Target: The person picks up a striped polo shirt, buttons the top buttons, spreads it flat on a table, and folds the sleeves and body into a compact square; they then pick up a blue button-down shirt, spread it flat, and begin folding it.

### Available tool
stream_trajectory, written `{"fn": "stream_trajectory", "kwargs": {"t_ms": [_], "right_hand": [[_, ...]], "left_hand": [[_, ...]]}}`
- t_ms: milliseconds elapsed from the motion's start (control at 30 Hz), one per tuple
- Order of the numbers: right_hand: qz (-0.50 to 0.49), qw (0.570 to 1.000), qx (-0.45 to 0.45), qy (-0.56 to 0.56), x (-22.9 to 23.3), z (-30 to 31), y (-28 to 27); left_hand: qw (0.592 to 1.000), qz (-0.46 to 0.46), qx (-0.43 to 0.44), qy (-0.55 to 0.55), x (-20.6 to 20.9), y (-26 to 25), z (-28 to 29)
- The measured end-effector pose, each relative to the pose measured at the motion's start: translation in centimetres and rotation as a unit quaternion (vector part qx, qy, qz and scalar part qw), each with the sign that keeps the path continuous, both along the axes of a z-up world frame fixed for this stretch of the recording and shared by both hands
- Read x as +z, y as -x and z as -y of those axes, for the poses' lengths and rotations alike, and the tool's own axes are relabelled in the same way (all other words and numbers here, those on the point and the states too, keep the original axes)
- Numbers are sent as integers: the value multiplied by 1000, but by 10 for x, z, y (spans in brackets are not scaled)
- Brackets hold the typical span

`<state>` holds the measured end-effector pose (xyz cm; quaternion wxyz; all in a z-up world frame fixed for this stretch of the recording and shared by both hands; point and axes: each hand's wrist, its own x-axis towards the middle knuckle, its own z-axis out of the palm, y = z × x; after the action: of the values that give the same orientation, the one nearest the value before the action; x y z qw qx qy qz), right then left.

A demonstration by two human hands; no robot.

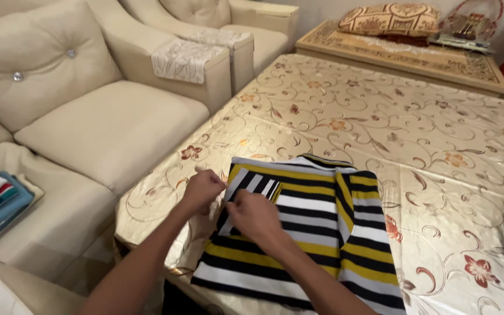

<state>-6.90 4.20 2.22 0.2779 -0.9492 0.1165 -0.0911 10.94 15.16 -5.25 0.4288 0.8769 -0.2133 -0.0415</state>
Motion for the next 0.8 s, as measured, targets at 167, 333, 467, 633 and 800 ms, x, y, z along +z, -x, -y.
{"fn": "stream_trajectory", "kwargs": {"t_ms": [167,333,467,633,800], "right_hand": [[-32,997,28,67,-22,-35,-26],[-17,998,38,50,-47,-26,-36],[-12,997,46,65,-60,-20,-41],[-39,998,29,38,-57,-19,-38],[-34,998,1,-52,-33,-12,-28]], "left_hand": [[987,-147,-48,-33,10,-13,2],[983,-132,-43,-122,50,20,9],[971,-159,-22,-176,65,29,13],[977,-154,-13,-145,56,23,16],[988,-134,16,-68,57,33,19]]}}
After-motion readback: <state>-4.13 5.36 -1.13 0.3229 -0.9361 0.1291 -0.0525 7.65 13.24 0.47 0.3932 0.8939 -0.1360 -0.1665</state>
